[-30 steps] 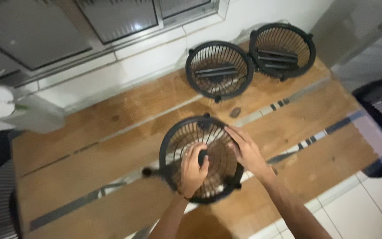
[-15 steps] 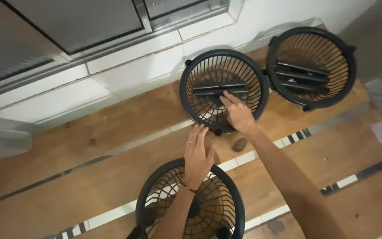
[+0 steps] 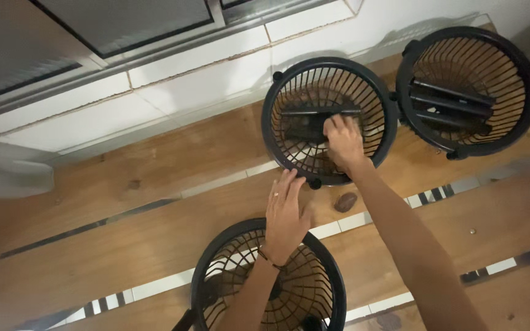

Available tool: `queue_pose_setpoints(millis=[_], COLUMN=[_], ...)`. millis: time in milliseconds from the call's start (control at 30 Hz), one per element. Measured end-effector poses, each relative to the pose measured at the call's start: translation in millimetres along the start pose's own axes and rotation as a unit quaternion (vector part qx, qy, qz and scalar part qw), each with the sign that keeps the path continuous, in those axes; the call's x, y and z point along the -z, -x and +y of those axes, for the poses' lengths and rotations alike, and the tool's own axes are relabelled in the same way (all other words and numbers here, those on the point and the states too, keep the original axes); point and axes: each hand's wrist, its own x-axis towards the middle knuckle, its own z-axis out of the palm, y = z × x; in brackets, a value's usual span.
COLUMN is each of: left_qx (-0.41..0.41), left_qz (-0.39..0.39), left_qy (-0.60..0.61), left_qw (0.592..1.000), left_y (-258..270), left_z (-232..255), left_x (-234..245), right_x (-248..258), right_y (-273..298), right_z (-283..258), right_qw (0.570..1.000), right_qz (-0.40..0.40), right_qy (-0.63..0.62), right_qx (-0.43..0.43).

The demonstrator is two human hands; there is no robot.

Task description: The person assembles a small black fan by inserting a cylindrical rod into the fan cage, then attaching a handle to the rod. The person repeats this process with a second fan unit, aligning and securing the components on a wooden table.

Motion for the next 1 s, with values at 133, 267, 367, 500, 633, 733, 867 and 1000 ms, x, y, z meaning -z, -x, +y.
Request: queue_pose_setpoints(millis=[133,267,367,500,633,733,867,1000], left_qx=[-0.010,0.029,0.008,-0.036,-0.012,-0.031,-0.081,0.021], left_qz=[0.003,-0.014,-0.007,0.018,0.003,0.000,0.040,-0.109], left_qy=[-0.001,0.020,0.024,0.075,0.142,0.193,0.169,0.068], left_qw=[1.000,0.999,1.000,0.996,0.990,0.981,0.981,0.992], left_y=[6,14,17,28,56,86,155,244], left_z=[1,2,11,35,65,81,74,36], left_x=[7,14,20,31,56,75,85,68], right_x=[11,63,113,158,182,193,188,165], right_y=[3,19,41,89,144,176,229,299], right_z=[-10,-40,-68,-105,-139,-162,-197,-216], right_qw=[0.999,0.993,0.972,0.891,0.813,0.787,0.749,0.758], right_qz=[0.012,0.039,0.034,-0.011,0.043,0.066,0.081,0.127], right_qy=[-0.035,-0.114,-0.223,-0.415,-0.558,-0.585,-0.625,-0.595], right_qx=[0.018,-0.006,-0.067,-0.180,-0.162,-0.186,-0.204,-0.234])
